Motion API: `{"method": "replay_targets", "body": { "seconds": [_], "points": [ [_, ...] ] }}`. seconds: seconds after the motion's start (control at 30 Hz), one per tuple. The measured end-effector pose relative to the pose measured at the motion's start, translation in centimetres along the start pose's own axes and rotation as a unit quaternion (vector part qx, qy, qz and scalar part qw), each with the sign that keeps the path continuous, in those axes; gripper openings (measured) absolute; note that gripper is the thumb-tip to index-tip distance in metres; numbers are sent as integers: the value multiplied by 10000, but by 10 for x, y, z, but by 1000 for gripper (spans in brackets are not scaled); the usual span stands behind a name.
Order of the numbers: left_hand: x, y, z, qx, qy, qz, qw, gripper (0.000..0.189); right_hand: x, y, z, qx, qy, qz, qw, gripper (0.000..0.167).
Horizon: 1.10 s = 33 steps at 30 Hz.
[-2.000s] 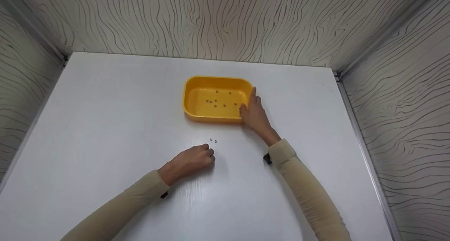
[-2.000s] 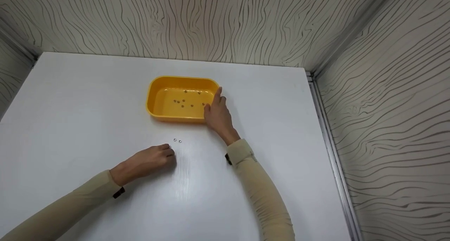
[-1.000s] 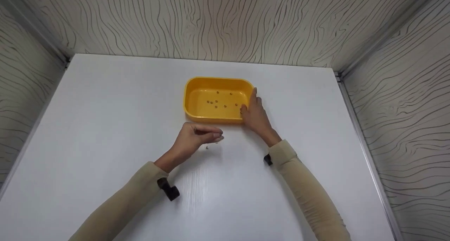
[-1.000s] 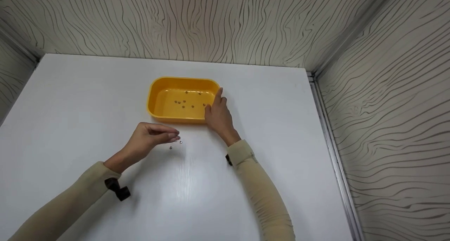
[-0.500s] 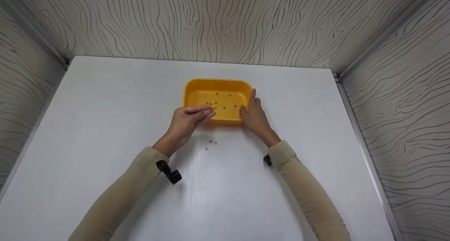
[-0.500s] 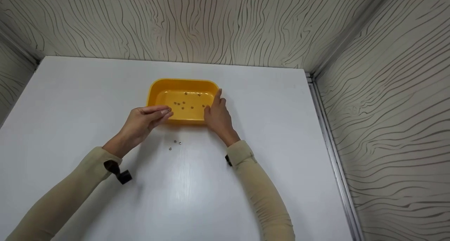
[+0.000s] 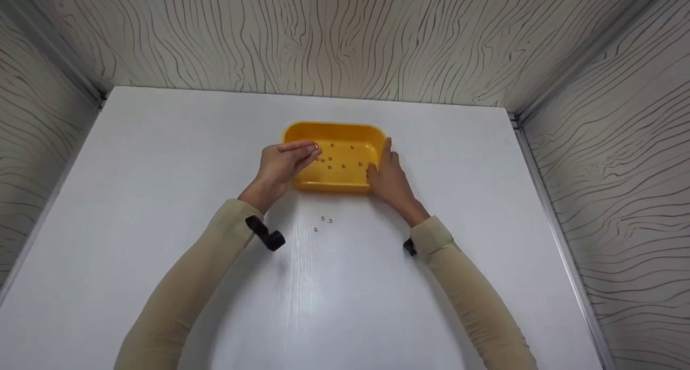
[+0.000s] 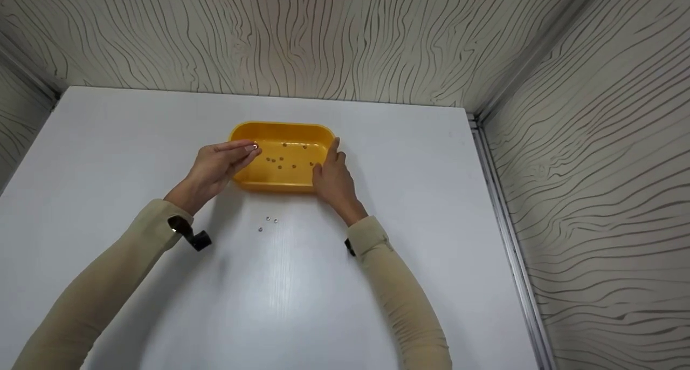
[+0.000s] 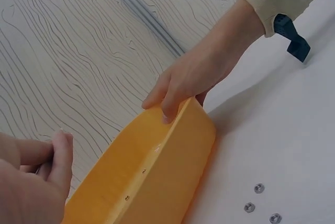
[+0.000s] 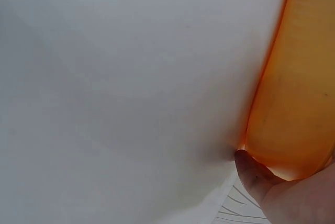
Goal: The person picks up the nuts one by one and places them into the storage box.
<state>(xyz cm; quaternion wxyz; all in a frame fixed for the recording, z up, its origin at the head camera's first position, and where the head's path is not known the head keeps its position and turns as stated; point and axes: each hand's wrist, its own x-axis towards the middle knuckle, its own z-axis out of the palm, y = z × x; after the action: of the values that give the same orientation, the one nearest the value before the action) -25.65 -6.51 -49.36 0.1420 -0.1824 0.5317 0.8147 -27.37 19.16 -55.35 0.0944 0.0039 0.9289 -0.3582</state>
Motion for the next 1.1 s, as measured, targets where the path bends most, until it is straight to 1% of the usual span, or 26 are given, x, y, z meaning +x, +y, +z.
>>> {"method": "replay_targets", "body": {
  "seconds": [0.1,0.17,0.27,0.33,0.47,0.67,0.87,1.1],
  "points": [
    [11,4,3,109,210,-22,9997,29,1,1,-1,-3,-18,35,10000,83],
    [16,6,5,133,337,-31,9993,33,1,1,0,-5,-23,32,10000,83],
    [21,12,10,152,425,18,9990,35,2,2,1,-16,48,-31,10000,83],
    [24,15,14,269,448,61,9986,34,2,2,1,-56,93,-93,9999,83],
    [29,17,21,588,442,60,9973,32,1,2,1,-122,133,-147,9997,83],
    [35,10,23,936,447,102,9946,29,1,2,1,4,104,-102,9999,83],
    [40,4,26,1001,426,298,9936,28,2,2,1,-14,79,-69,9999,83],
    [37,4,27,1075,277,444,9928,30,2,2,2,-2,92,-11,10000,83]
  ]
}}
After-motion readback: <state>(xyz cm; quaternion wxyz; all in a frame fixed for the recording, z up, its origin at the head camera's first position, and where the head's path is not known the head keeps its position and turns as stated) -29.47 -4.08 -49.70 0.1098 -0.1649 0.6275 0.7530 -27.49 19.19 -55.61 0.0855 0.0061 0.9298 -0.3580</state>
